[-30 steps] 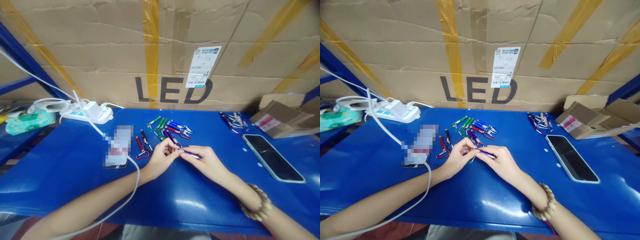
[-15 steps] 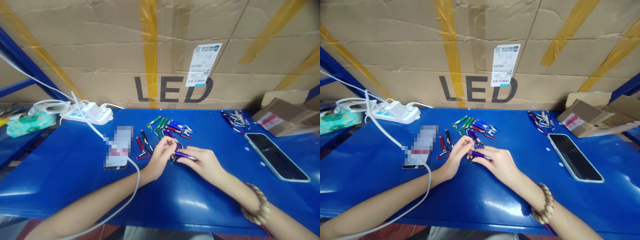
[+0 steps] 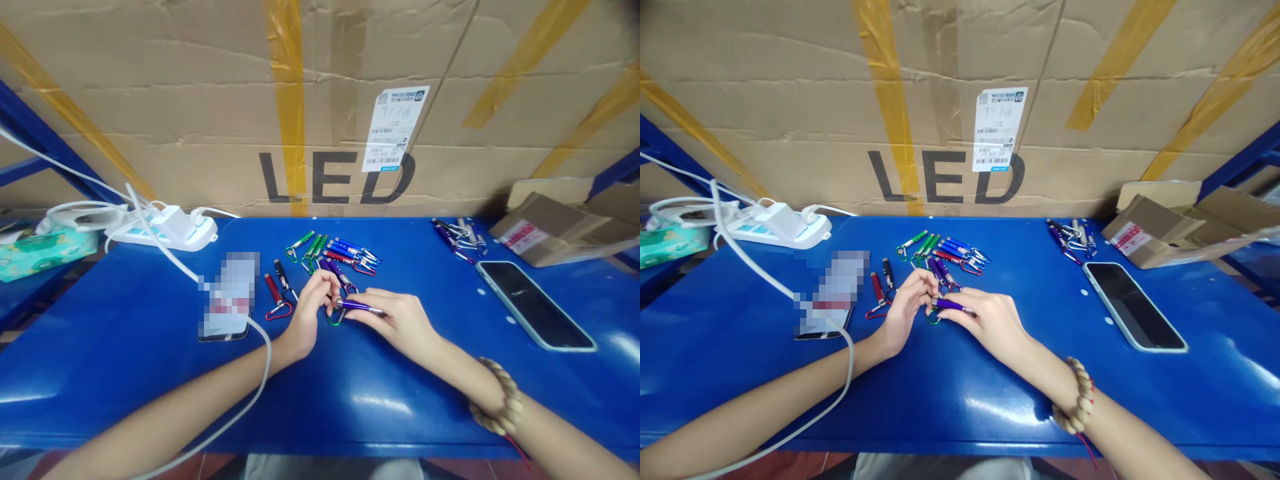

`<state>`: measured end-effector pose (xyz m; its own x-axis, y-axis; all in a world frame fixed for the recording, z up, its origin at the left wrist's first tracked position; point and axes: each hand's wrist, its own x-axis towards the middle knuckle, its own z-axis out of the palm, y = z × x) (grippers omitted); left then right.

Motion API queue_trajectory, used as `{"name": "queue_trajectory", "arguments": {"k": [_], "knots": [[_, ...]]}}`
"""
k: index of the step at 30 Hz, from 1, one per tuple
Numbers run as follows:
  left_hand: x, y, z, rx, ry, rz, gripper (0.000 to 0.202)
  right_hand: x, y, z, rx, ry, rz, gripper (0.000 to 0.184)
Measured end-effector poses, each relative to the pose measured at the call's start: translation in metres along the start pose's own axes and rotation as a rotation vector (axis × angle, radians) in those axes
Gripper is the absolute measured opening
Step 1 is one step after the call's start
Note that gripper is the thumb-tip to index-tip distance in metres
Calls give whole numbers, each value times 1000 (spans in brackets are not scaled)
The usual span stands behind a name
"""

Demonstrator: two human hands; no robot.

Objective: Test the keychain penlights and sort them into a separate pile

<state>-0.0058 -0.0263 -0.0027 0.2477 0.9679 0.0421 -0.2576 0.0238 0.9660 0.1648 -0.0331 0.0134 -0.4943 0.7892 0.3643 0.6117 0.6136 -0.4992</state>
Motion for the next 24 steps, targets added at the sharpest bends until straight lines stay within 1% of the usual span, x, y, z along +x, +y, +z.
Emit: {"name": "queue_trajectory", "arguments": {"k": [9, 14, 24], "knots": [[1, -1, -1, -8, 4, -9, 20, -1, 4, 2, 65, 22, 47, 38], [1, 0, 0, -1, 5, -3, 19, 0, 3, 4, 76, 44, 73, 33], [3, -2, -1, 21, -11, -8, 22, -2, -3, 3, 41, 59, 22, 29]]}}
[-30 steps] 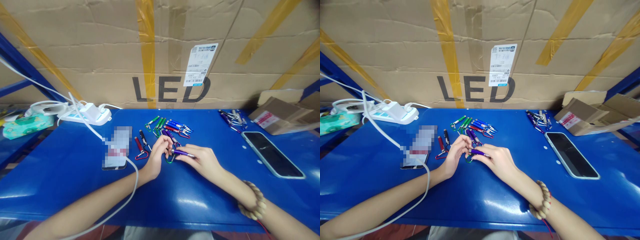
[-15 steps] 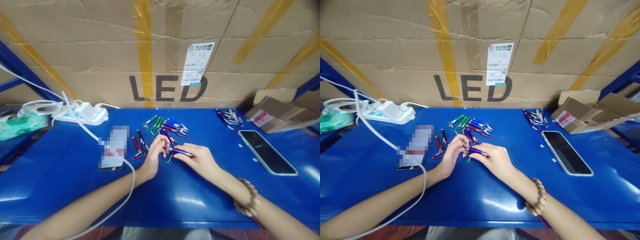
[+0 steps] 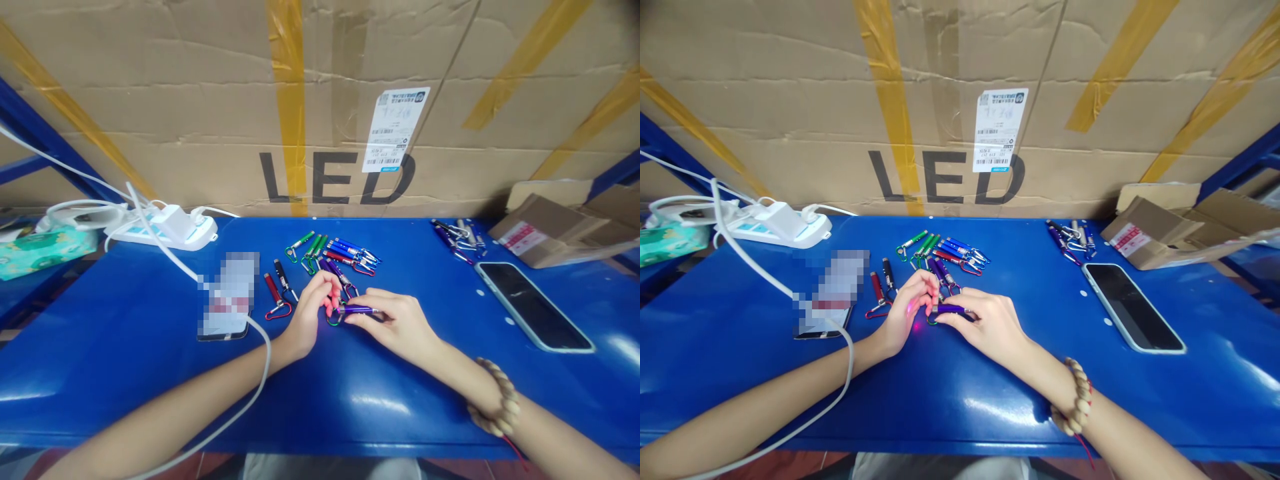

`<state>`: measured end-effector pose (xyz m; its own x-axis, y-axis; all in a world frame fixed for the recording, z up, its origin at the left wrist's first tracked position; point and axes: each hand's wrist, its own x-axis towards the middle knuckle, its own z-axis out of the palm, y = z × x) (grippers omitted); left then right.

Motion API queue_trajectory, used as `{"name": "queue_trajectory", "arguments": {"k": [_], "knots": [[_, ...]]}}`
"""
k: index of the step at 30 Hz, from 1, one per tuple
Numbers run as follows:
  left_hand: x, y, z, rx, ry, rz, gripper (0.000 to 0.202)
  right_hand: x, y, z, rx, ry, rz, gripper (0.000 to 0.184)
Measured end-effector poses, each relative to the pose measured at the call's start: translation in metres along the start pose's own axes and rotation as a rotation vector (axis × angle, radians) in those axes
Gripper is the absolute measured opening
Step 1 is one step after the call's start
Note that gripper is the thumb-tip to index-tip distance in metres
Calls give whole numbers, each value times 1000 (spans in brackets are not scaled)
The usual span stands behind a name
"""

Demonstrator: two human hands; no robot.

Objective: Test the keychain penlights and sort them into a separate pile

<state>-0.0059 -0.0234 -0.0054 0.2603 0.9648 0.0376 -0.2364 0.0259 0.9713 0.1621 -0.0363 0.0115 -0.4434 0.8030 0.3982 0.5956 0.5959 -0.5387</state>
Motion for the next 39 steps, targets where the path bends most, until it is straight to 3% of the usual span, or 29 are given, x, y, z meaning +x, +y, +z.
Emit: {"name": "queue_trajectory", "arguments": {"k": [6, 18, 32, 39], "knots": [[-1, 2, 0, 3, -2, -9, 20, 1, -3, -1, 60, -12, 9, 21], [-2, 2, 1, -3, -10, 4, 19, -1, -2, -1, 4, -58, -43, 33], [1, 0, 0, 16, -19, 15, 22, -1, -1, -1, -12, -10, -12, 23], [1, 0, 0, 12, -6, -2, 22, 0, -1, -1, -26, -21, -7, 30]]}}
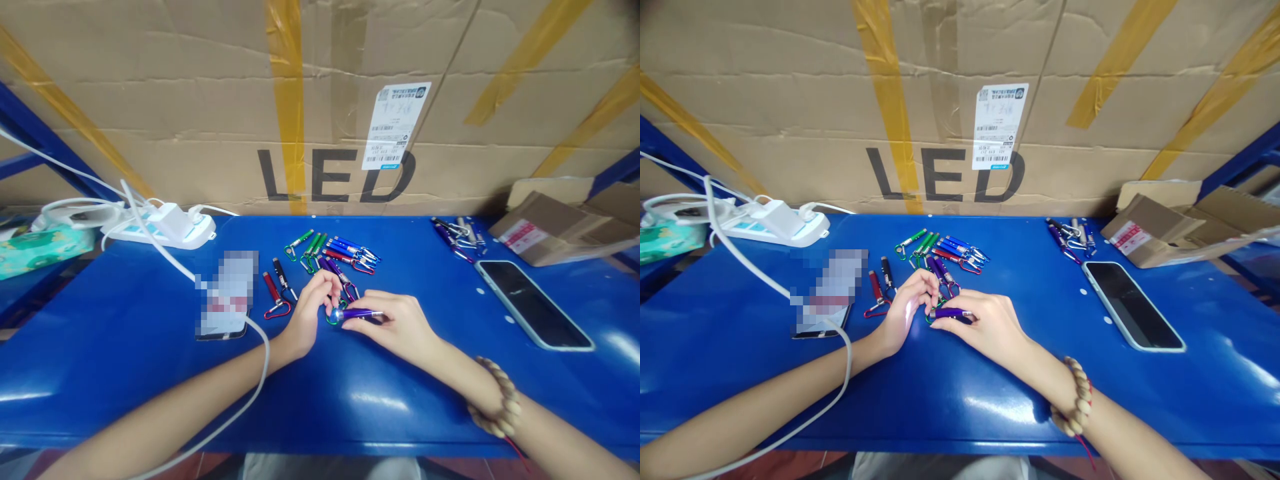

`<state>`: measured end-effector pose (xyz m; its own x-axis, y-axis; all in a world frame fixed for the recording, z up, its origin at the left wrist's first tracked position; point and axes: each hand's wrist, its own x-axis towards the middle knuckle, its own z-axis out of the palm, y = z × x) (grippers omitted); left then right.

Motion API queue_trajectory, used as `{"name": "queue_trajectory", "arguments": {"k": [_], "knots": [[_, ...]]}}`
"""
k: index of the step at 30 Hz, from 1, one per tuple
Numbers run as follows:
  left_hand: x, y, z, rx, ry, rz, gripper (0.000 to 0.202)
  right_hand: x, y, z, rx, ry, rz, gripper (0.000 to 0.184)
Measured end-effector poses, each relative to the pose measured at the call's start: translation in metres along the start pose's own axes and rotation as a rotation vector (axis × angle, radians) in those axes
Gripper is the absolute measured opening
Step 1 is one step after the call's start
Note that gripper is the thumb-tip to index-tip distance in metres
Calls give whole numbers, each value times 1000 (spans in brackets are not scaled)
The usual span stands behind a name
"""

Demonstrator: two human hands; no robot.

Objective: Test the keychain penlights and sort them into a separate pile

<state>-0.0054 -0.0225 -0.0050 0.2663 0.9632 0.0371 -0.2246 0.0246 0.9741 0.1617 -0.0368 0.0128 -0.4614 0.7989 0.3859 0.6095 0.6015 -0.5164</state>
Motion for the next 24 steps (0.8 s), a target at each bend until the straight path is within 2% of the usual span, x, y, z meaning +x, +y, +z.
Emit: {"name": "queue_trajectory", "arguments": {"k": [4, 9, 15, 24], "knots": [[0, 0, 0, 0, 4, -8, 21, 0, 3, 0, 8, -64, 12, 27], [-1, 1, 1, -4, 15, -3, 19, -1, 4, 0, 4, -124, -41, 29], [-1, 1, 0, -2, 3, -4, 19, -1, 5, 0, -3, -111, -68, 32], [-3, 2, 0, 12, -15, -4, 18, -1, 1, 0, 34, -66, -40, 25]]}}
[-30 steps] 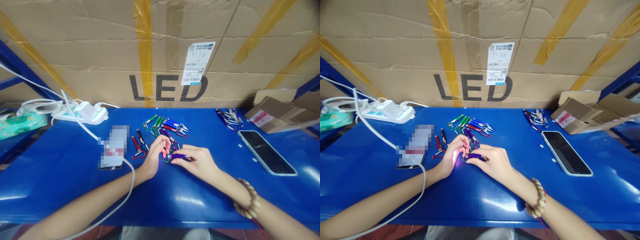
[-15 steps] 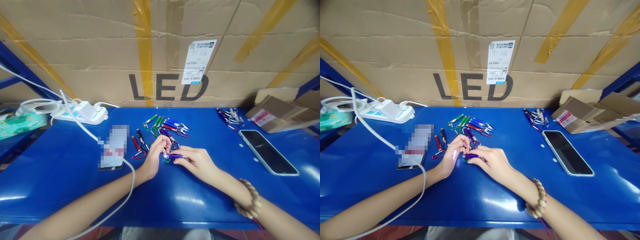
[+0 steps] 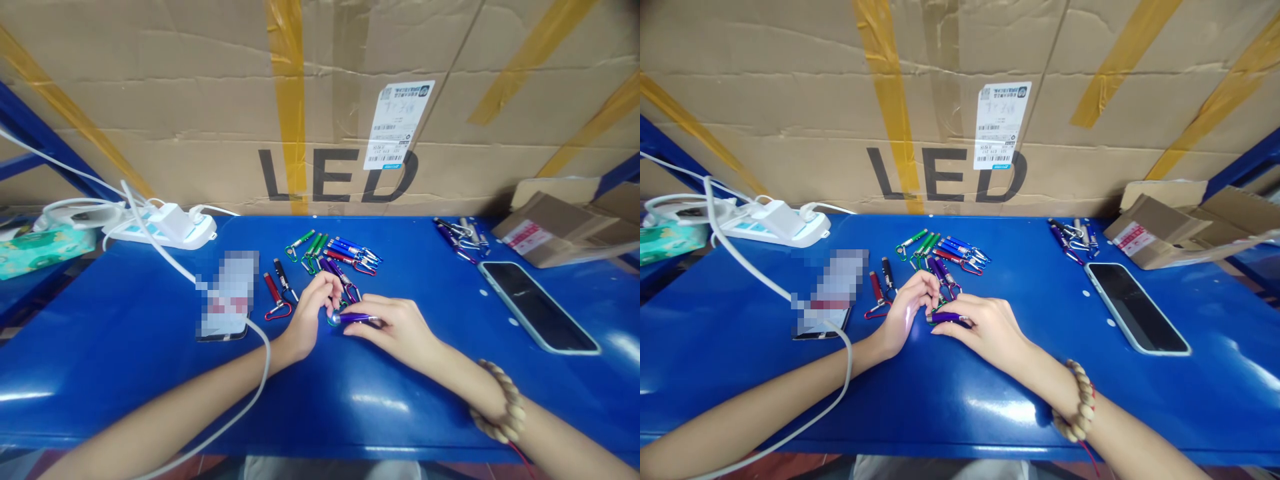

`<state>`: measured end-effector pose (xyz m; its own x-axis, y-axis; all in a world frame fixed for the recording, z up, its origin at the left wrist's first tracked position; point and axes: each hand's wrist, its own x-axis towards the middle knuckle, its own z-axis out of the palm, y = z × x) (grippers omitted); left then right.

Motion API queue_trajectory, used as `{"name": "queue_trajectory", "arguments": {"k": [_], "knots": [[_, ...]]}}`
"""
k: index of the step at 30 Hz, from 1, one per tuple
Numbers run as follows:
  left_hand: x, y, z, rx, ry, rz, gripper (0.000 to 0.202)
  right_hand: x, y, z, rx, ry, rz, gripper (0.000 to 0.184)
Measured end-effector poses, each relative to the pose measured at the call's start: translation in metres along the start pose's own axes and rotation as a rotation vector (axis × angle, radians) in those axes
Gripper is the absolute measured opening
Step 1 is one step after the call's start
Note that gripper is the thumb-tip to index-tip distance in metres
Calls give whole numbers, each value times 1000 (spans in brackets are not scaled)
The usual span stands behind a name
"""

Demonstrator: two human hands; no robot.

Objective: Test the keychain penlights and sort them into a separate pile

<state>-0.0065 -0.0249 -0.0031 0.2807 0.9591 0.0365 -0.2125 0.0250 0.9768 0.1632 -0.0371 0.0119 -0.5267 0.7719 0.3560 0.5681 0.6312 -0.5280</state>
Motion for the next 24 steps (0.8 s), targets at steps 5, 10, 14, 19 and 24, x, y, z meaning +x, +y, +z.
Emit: {"name": "queue_trajectory", "arguments": {"k": [5, 10, 14, 19, 24], "knots": [[0, -1, 0, 5, 6, 7, 18, 1, -1, 1, 36, 64, -31, 22], [1, -2, 0, 9, 4, 10, 18, 2, -2, 0, 38, 101, -43, 27], [1, -2, -1, 18, 3, 19, 20, 2, -2, 0, 28, 104, -44, 30], [1, -3, -1, 16, -9, 23, 19, 2, 0, 0, 19, 97, -5, 31], [1, -2, 0, 12, -7, 12, 19, 0, 2, 0, 11, 52, 15, 31]]}}
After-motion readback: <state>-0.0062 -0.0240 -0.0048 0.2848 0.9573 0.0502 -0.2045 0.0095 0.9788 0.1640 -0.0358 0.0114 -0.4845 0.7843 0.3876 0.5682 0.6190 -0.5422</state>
